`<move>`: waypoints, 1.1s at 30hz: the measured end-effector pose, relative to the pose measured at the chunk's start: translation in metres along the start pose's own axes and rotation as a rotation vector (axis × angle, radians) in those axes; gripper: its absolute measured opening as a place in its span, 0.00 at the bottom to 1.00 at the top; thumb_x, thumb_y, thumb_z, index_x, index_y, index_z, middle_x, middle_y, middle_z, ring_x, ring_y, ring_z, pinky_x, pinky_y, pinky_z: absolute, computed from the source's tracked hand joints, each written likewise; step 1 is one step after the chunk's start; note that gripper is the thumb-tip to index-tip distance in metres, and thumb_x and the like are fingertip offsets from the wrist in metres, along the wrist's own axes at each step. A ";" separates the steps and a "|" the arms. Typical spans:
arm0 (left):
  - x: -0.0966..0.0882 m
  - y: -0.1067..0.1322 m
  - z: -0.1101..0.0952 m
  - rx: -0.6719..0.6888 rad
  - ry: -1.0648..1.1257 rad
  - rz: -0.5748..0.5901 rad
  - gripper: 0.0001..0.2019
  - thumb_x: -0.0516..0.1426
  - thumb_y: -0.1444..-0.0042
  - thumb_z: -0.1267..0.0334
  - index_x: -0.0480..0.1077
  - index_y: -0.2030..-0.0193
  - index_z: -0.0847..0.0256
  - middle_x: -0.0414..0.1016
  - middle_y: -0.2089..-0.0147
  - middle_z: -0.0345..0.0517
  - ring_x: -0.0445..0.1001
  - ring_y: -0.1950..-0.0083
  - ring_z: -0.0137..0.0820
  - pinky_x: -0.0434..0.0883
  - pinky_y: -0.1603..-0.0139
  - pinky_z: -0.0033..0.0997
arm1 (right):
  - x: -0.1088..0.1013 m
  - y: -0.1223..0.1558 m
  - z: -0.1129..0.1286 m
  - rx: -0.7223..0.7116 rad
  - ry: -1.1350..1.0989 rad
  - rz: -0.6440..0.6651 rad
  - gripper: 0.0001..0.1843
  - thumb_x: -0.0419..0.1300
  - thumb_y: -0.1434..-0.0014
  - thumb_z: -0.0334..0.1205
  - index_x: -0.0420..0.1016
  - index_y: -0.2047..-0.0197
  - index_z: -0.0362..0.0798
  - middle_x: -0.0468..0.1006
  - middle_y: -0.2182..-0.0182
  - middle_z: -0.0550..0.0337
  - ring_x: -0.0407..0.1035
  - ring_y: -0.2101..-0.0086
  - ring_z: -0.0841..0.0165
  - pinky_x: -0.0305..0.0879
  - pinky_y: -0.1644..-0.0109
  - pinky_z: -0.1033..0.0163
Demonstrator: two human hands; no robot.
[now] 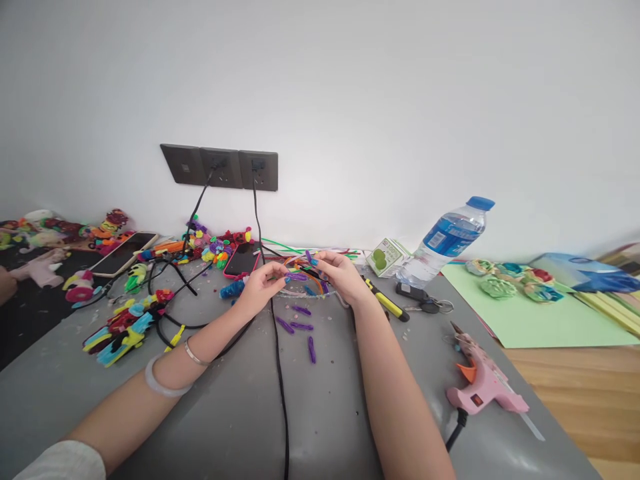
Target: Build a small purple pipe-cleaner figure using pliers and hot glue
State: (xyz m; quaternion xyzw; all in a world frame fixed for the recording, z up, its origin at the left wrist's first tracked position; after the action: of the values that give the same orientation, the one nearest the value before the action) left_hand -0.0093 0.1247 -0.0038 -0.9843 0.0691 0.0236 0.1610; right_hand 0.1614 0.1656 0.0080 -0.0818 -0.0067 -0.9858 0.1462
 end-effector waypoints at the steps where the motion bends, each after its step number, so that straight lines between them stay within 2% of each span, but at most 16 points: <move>1: 0.000 0.000 0.002 -0.002 0.003 -0.003 0.09 0.61 0.45 0.59 0.71 0.61 0.61 0.74 0.61 0.47 0.74 0.60 0.31 0.75 0.60 0.28 | 0.000 0.001 -0.002 0.008 0.000 0.007 0.21 0.75 0.59 0.51 0.74 0.70 0.45 0.71 0.75 0.68 0.59 0.76 0.77 0.55 0.71 0.69; 6: -0.002 -0.001 0.008 -0.025 0.025 -0.007 0.09 0.61 0.44 0.58 0.71 0.61 0.61 0.75 0.60 0.47 0.75 0.58 0.31 0.75 0.58 0.29 | 0.005 0.002 -0.006 0.023 0.008 0.066 0.18 0.73 0.54 0.50 0.74 0.69 0.46 0.71 0.74 0.66 0.59 0.75 0.76 0.55 0.71 0.69; 15: 0.000 0.000 0.005 -0.058 0.005 0.016 0.11 0.61 0.45 0.57 0.71 0.60 0.62 0.76 0.59 0.48 0.75 0.56 0.33 0.75 0.58 0.30 | 0.010 0.005 -0.001 -0.055 0.162 0.133 0.18 0.70 0.50 0.54 0.76 0.68 0.47 0.73 0.72 0.62 0.60 0.74 0.72 0.55 0.72 0.67; 25: 0.001 0.000 0.004 -0.047 0.043 0.007 0.11 0.62 0.45 0.57 0.70 0.61 0.63 0.74 0.61 0.46 0.74 0.60 0.30 0.75 0.60 0.28 | 0.016 0.008 0.003 -0.068 0.190 0.161 0.18 0.70 0.50 0.54 0.73 0.70 0.48 0.69 0.75 0.65 0.56 0.77 0.74 0.51 0.76 0.67; 33: 0.000 0.001 0.001 -0.049 0.056 -0.009 0.10 0.62 0.45 0.59 0.71 0.61 0.63 0.74 0.61 0.46 0.74 0.59 0.30 0.75 0.59 0.28 | 0.018 0.009 0.004 -0.074 0.234 0.178 0.18 0.69 0.49 0.53 0.73 0.69 0.48 0.67 0.77 0.66 0.54 0.78 0.75 0.49 0.76 0.66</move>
State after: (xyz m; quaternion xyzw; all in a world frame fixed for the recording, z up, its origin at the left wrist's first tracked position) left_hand -0.0099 0.1245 -0.0053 -0.9885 0.0685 -0.0030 0.1348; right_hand 0.1479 0.1520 0.0146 0.0280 0.0539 -0.9713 0.2299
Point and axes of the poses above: each hand's wrist, its own y-axis away from the middle knuckle, its own x-axis out of the palm, z = x × y, the point moved 8 cm from there along -y, towards the middle knuckle
